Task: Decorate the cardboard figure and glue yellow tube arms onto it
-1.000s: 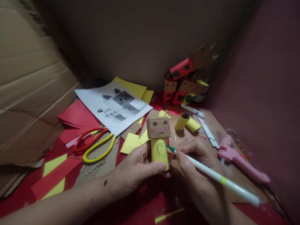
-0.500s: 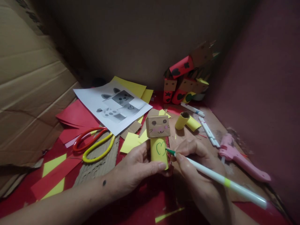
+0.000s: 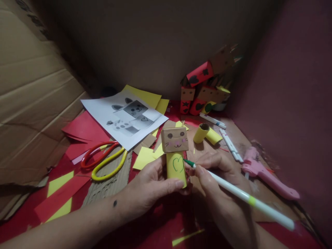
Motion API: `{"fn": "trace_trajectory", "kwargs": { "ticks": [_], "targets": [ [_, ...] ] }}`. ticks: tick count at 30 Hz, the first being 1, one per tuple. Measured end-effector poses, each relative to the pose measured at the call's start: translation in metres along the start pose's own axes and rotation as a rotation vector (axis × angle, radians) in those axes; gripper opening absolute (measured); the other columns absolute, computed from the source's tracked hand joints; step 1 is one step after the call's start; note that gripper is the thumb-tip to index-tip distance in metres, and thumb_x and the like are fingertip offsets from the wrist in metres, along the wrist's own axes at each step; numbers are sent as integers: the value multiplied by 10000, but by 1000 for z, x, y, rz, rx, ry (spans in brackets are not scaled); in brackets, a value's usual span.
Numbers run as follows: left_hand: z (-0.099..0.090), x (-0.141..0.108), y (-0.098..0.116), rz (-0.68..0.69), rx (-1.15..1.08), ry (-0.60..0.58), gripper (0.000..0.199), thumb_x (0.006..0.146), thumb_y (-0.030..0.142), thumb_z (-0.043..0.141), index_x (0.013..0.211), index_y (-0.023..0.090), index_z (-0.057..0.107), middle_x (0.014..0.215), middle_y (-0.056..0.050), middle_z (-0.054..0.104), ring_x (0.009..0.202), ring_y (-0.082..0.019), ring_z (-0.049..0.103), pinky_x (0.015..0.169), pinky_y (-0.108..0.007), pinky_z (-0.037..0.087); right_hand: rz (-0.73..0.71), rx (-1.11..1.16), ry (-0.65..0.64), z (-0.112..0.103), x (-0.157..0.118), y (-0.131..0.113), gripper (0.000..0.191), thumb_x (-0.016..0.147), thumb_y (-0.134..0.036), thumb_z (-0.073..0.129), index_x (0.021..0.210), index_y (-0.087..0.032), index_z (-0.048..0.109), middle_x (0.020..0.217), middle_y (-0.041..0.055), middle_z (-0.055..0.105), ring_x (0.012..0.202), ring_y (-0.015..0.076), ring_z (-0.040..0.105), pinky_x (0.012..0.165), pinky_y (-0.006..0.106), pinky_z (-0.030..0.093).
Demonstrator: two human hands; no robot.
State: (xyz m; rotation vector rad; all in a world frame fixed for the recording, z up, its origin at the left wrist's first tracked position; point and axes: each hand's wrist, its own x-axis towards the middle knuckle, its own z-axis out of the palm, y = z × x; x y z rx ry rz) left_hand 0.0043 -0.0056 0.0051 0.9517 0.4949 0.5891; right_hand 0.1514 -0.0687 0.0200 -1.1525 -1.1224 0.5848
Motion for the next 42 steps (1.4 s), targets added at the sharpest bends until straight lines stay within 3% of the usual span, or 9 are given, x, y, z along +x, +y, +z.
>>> {"fn": "trace_trajectory", "kwargs": {
  "ticks": [10, 15, 25, 30, 37, 42],
  "targets": [
    [1, -1, 0, -12, 16, 21, 295, 817, 138, 764, 1094, 140, 662, 943, -66, 733, 830, -169, 688, 810, -289, 559, 37, 16, 21, 0, 1, 1, 157, 813, -160, 643, 678, -238, 621, 532, -63, 633, 408, 91, 601, 381, 159, 487],
    [2, 0, 1, 2, -9, 3, 268, 826, 115, 752, 1076, 146, 660, 924, -48, 737, 847, -149, 683, 801, -257, 552, 45, -25, 1, -4, -2, 7, 133, 812, -161, 636, 712, -244, 610, 582, -61, 608, 479, 89, 592, 431, 147, 488],
    [0, -1, -1, -2, 14, 3, 286, 848, 141, 751, 1116, 180, 660, 1010, -41, 747, 938, -159, 694, 870, -266, 541, 106, 2, -90, -9, -5, 10, 129, 837, -193, 621, 730, -243, 569, 659, -26, 602, 530, 132, 575, 454, 231, 479],
    [0, 0, 1, 11, 35, 9, 247, 853, 144, 747, 1085, 170, 665, 1054, -52, 749, 1002, -173, 690, 919, -271, 522, 71, -26, -104, -10, -4, 9, 137, 844, -168, 615, 724, -234, 601, 732, 2, 653, 643, 149, 621, 563, 250, 527],
    [-2, 0, -1, 4, 37, 14, 223, 852, 150, 754, 1061, 188, 687, 1039, -33, 750, 985, -155, 683, 918, -263, 516, 113, -5, -47, -4, -1, 2, 149, 764, -190, 632, 639, -229, 562, 636, -2, 618, 530, 137, 569, 442, 231, 466],
    [-3, -1, -1, 7, 39, 16, 243, 848, 155, 760, 1077, 188, 687, 1020, -31, 749, 965, -153, 681, 906, -265, 522, 154, 37, -141, -12, -8, 10, 131, 845, -194, 611, 723, -234, 587, 693, -2, 620, 582, 144, 568, 503, 250, 472]
  ]
}}
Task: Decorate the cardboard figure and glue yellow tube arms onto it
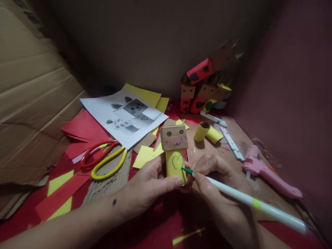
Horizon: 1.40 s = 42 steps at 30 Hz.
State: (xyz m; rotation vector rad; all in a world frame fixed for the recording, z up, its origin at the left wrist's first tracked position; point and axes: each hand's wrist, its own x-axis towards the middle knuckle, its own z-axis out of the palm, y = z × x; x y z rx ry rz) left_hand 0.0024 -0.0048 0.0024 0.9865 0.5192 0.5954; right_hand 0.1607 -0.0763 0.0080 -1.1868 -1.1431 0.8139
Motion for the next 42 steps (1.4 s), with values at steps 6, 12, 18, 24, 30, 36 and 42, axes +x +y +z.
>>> {"fn": "trace_trajectory", "kwargs": {
  "ticks": [6, 12, 18, 24, 30, 36, 42],
  "targets": [
    [0, 0, 0, -10, 22, 7, 251, 856, 168, 755, 1092, 179, 672, 1039, -40, 738, 986, -158, 671, 921, -275, 517, -10, -26, -27, -4, -2, 6, 124, 844, -179, 603, 732, -232, 590, 703, 6, 617, 613, 162, 564, 551, 287, 482],
    [0, 0, -2, -17, 0, -1, 269, 845, 166, 758, 1086, 153, 639, 1020, -54, 735, 959, -169, 685, 909, -293, 526, -4, -25, -7, -1, -1, 6, 118, 843, -194, 594, 734, -240, 599, 689, 6, 621, 608, 174, 580, 556, 302, 506],
    [4, 2, 1, 1, -5, 10, 323, 771, 118, 788, 1035, 153, 606, 1013, -54, 736, 948, -189, 682, 878, -300, 526, -65, -39, -45, -1, -6, 4, 115, 897, -189, 601, 808, -254, 634, 769, 9, 665, 700, 176, 648, 636, 289, 548],
    [7, 1, 1, 22, 18, 14, 356, 798, 114, 740, 1116, 158, 587, 1114, -76, 735, 1054, -225, 680, 964, -348, 507, -185, -139, -34, 1, -4, 4, 124, 939, -165, 592, 896, -268, 646, 907, 26, 725, 848, 192, 706, 674, 275, 558],
    [8, 2, 1, 28, 40, 26, 388, 771, 91, 728, 1121, 156, 573, 1158, -86, 724, 1098, -241, 669, 979, -358, 500, -229, -174, -38, 1, -1, 5, 143, 943, -147, 598, 949, -284, 637, 797, -18, 719, 705, 144, 702, 511, 206, 494],
    [8, 1, 0, 42, 4, -10, 387, 800, 91, 707, 1151, 157, 560, 1217, -98, 707, 1131, -241, 661, 1009, -368, 493, -274, -192, 60, 7, 1, 2, 137, 900, -136, 605, 887, -268, 635, 894, -11, 729, 643, 110, 675, 430, 180, 447],
    [9, -1, 2, 33, 9, 5, 431, 819, 80, 691, 1217, 141, 539, 1279, -123, 678, 1182, -254, 636, 1041, -384, 479, -251, -246, 7, 4, -1, 4, 159, 940, -152, 594, 953, -310, 610, 678, -67, 642, 522, 98, 611, 476, 189, 503]
  ]
}}
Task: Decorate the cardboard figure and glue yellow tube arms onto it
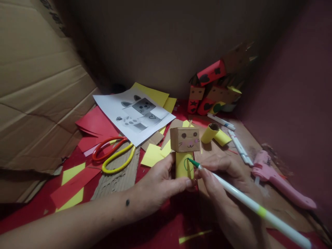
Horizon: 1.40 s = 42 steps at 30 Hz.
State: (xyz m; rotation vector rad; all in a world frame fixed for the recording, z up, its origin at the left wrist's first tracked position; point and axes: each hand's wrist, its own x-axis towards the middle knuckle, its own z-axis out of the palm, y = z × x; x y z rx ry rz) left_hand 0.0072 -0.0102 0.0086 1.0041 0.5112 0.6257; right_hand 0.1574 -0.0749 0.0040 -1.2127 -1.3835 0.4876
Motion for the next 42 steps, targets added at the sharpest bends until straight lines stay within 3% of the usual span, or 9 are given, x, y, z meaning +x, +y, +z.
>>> {"fn": "trace_trajectory", "kwargs": {
  "ticks": [16, 22, 30, 33, 38, 42],
  "targets": [
    [1, 2, 1, 3, 16, 2, 433, 771, 107, 742, 1172, 154, 585, 1233, -101, 696, 1180, -282, 628, 1030, -403, 471, 3, 29, 74, 6, 3, -5, 162, 886, -112, 618, 883, -273, 637, 656, -56, 666, 482, 100, 600, 438, 205, 470],
    [2, 1, 1, -1, 20, 17, 462, 751, 130, 782, 1179, 167, 613, 1237, -94, 697, 1204, -293, 611, 1050, -408, 454, 29, 14, 56, 4, 0, -4, 135, 875, -127, 635, 845, -258, 627, 849, 3, 736, 747, 163, 709, 514, 225, 502],
    [0, 1, 0, 16, 23, 1, 457, 762, 149, 785, 1188, 169, 621, 1243, -103, 690, 1213, -302, 602, 1066, -425, 438, 92, 93, 137, 12, 6, -11, 124, 822, -170, 661, 719, -238, 648, 757, 8, 710, 652, 155, 675, 552, 249, 536],
    [0, 1, -1, -5, 31, 11, 450, 757, 148, 782, 1174, 159, 613, 1201, -103, 702, 1170, -296, 624, 1039, -425, 456, 91, 105, 110, 11, 7, -12, 140, 822, -182, 658, 695, -240, 655, 605, -22, 598, 669, 176, 671, 602, 270, 551],
    [-1, 2, -1, 0, 21, 2, 425, 761, 131, 771, 1149, 162, 602, 1190, -88, 702, 1162, -276, 625, 1039, -404, 452, 123, 101, 1, 6, 6, -11, 126, 845, -170, 643, 743, -239, 667, 572, -49, 503, 472, 117, 505, 463, 236, 468],
    [-1, 2, -1, -9, 46, 20, 421, 754, 153, 782, 1135, 163, 603, 1163, -93, 707, 1152, -294, 624, 1008, -411, 461, 96, 99, 41, 8, 8, -12, 153, 817, -154, 635, 695, -242, 666, 558, -63, 476, 441, 101, 442, 614, 301, 545]
  ]
}}
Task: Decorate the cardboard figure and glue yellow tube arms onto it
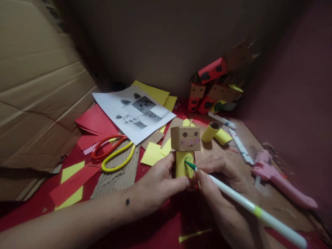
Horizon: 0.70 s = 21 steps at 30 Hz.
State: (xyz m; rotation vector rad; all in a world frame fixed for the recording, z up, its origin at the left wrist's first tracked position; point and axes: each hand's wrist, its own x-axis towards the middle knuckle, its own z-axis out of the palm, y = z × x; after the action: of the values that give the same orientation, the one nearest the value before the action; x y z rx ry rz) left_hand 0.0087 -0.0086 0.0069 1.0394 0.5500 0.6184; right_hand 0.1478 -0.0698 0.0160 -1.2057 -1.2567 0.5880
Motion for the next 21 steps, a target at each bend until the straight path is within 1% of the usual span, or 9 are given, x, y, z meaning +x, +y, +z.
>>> {"fn": "trace_trajectory", "kwargs": {
  "ticks": [2, 5, 7, 9, 12, 15, 17, 21],
  "targets": [
    [0, 0, -1, -4, 0, 0, 430, 754, 164, 785, 1144, 167, 606, 1161, -93, 708, 1148, -297, 625, 997, -410, 465, -6, 0, 16, 1, 1, 0, 157, 807, -147, 634, 687, -245, 658, 543, -73, 462, 429, 95, 427, 671, 325, 558],
    [-1, -1, -2, -11, -9, 0, 430, 744, 162, 794, 1135, 174, 615, 1148, -80, 715, 1142, -292, 629, 998, -401, 466, -2, -5, 4, 0, 1, 1, 155, 801, -148, 635, 682, -247, 638, 539, -73, 474, 426, 93, 439, 672, 327, 564],
    [-2, 0, -2, -10, -19, -5, 424, 741, 145, 792, 1124, 176, 613, 1143, -72, 718, 1133, -278, 636, 998, -389, 467, 7, -15, 0, -2, -1, 2, 143, 803, -157, 631, 691, -246, 626, 580, -54, 548, 437, 96, 467, 657, 322, 568],
    [-2, 0, -1, -7, -34, -11, 429, 741, 125, 786, 1127, 175, 606, 1155, -72, 716, 1132, -267, 640, 997, -379, 470, 24, -27, -14, -4, -4, 4, 131, 816, -165, 621, 714, -246, 617, 661, -29, 636, 446, 95, 487, 654, 319, 571],
    [-1, 1, 0, -17, -55, -5, 459, 717, 105, 797, 1126, 167, 597, 1162, -80, 714, 1134, -265, 642, 1000, -376, 472, 42, -54, -29, -5, -7, 6, 127, 829, -174, 613, 725, -247, 607, 740, -12, 694, 452, 92, 507, 672, 324, 577],
    [1, 1, 1, -33, -68, 11, 458, 694, 98, 810, 1092, 161, 592, 1141, -86, 717, 1122, -275, 650, 992, -387, 477, 58, -71, -25, -5, -7, 7, 130, 812, -172, 620, 708, -249, 604, 722, 0, 691, 566, 144, 621, 644, 311, 574],
    [2, 1, 2, -41, -79, 12, 444, 693, 101, 810, 1072, 160, 585, 1133, -89, 717, 1111, -280, 655, 982, -394, 482, 65, -76, -27, -4, -5, 6, 137, 799, -175, 621, 685, -248, 598, 698, 10, 684, 643, 181, 671, 624, 306, 570],
    [2, 0, 2, -43, -68, 18, 464, 699, 101, 802, 1095, 155, 566, 1141, -97, 713, 1110, -282, 654, 978, -393, 481, 93, -59, 5, -3, -3, 4, 138, 770, -202, 628, 649, -245, 578, 686, 19, 681, 612, 192, 676, 539, 292, 554]
  ]
}}
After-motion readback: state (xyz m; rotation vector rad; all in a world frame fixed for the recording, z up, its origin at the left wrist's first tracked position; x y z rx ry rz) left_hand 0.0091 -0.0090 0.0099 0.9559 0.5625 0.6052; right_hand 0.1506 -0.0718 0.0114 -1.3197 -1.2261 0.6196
